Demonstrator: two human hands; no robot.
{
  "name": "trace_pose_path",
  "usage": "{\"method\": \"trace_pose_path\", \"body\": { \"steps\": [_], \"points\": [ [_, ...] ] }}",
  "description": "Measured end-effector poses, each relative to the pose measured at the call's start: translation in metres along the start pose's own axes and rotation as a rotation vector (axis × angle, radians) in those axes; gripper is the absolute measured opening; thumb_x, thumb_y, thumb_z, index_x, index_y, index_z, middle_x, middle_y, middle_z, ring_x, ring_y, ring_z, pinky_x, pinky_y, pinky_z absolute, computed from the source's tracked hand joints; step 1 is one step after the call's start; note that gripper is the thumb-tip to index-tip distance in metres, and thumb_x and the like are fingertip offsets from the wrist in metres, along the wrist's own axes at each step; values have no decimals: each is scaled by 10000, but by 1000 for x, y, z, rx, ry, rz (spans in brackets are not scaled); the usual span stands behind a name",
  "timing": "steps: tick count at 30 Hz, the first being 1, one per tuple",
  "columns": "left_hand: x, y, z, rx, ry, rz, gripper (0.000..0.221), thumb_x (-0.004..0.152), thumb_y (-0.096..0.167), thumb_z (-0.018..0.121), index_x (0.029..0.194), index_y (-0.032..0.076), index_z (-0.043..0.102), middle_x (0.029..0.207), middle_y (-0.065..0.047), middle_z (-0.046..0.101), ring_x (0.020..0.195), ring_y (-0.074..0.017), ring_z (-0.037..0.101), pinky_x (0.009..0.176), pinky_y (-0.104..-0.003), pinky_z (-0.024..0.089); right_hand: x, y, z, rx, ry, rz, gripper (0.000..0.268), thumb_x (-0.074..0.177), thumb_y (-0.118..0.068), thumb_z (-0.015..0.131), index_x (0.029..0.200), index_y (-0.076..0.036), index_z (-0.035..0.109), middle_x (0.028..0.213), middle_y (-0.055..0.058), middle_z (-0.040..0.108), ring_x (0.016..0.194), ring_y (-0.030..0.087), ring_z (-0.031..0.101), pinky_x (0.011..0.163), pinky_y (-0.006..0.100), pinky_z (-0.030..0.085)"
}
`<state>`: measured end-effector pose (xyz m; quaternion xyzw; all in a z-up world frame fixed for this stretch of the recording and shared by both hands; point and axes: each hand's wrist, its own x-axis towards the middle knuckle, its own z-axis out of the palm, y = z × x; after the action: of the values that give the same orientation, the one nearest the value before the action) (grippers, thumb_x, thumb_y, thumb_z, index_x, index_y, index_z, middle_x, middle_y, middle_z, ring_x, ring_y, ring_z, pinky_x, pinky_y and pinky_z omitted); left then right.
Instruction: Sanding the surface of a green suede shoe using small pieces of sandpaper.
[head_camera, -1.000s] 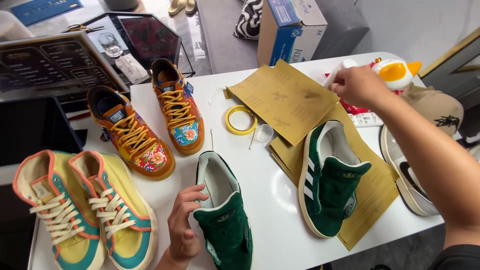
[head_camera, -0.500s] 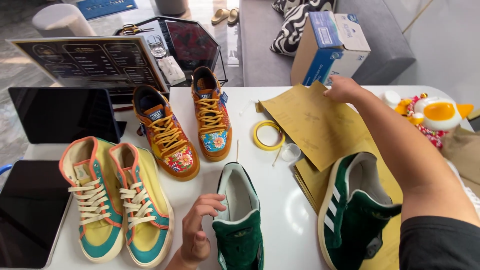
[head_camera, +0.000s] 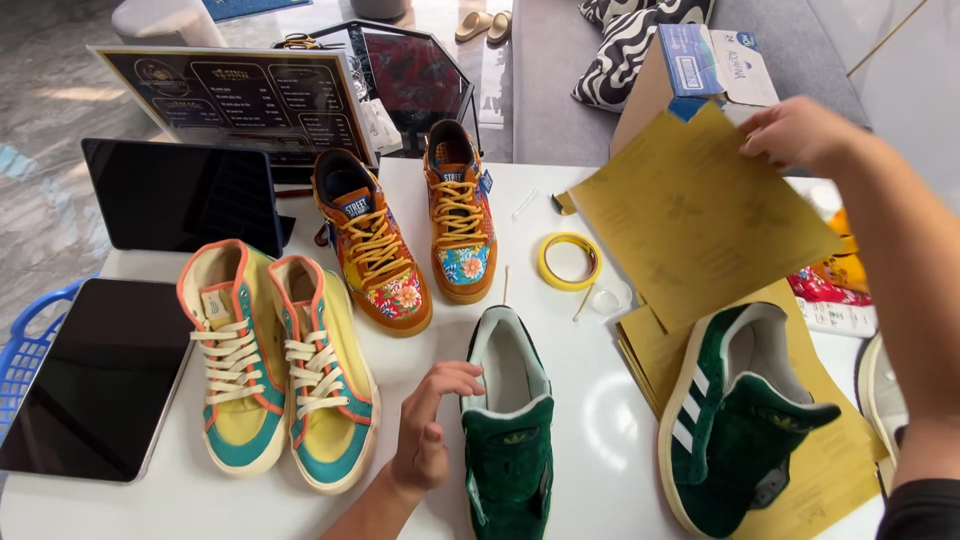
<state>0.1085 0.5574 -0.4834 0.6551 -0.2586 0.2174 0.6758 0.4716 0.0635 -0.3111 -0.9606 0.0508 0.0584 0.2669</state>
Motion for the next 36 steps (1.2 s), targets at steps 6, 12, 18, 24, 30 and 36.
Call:
{"method": "trace_pose_path", "body": {
  "steps": [6, 12, 18, 24, 30, 36],
  "points": [
    [-1, 5, 0, 3, -4, 4, 724, 1079, 656, 261, 1088, 3, 574, 1048, -186, 704, 1171, -370, 683, 1029, -445, 517, -69, -39, -70, -1, 153, -113, 315, 938, -110, 692, 1247, -82, 743, 1060, 75, 732, 858, 225, 634, 786, 380, 521],
    [-6, 6, 5, -196, 12, -54, 748, 1067, 664, 280, 1256, -16, 526, 1260, -214, 640, 1285, -363, 586, 1161, -463, 399, -127, 13, -111, 67, 359, -742, 65, 1015, 5, 568, 1009, -27, 624, 1001, 34, 699, 939, 125, 654, 915, 281, 507],
    [-41, 64, 11, -36, 209, 2, 651, 1099, 564, 414, 1379, -21, 463, 1477, -237, 533, 1433, -365, 487, 1259, -488, 344, -388, -65, 7, -31, 1062, -1018, 248, 1046, 47, 562, 1268, 45, 673, 1141, 149, 646, 945, 244, 612, 834, 337, 504],
    [-21, 151, 66, -952, -100, -214, 845, 917, 556, 595, 1539, 47, 336, 1552, -146, 457, 1428, -304, 466, 1182, -457, 367, -476, -81, 143, -435, 1140, -1317, 339, 793, 43, 805, 1060, -162, 766, 1164, 53, 649, 1025, 290, 587, 764, 418, 506],
    [-65, 112, 68, -1201, -46, -381, 543, 1058, 326, 545, 1480, -7, 466, 1408, -118, 596, 1321, -269, 562, 1115, -449, 445, -478, -47, 208, -204, 1120, -1253, 311, 811, 131, 748, 1009, -107, 786, 1082, 81, 671, 1063, 301, 618, 794, 414, 554],
    [-85, 120, 71, -1110, -32, -399, 399, 1089, 176, 441, 1438, -13, 480, 1363, -142, 610, 1287, -281, 593, 1111, -464, 474, -485, -45, 220, -94, 1138, -1181, 263, 832, 125, 757, 976, -93, 789, 1091, 113, 670, 1071, 320, 626, 858, 402, 556]
  ]
}}
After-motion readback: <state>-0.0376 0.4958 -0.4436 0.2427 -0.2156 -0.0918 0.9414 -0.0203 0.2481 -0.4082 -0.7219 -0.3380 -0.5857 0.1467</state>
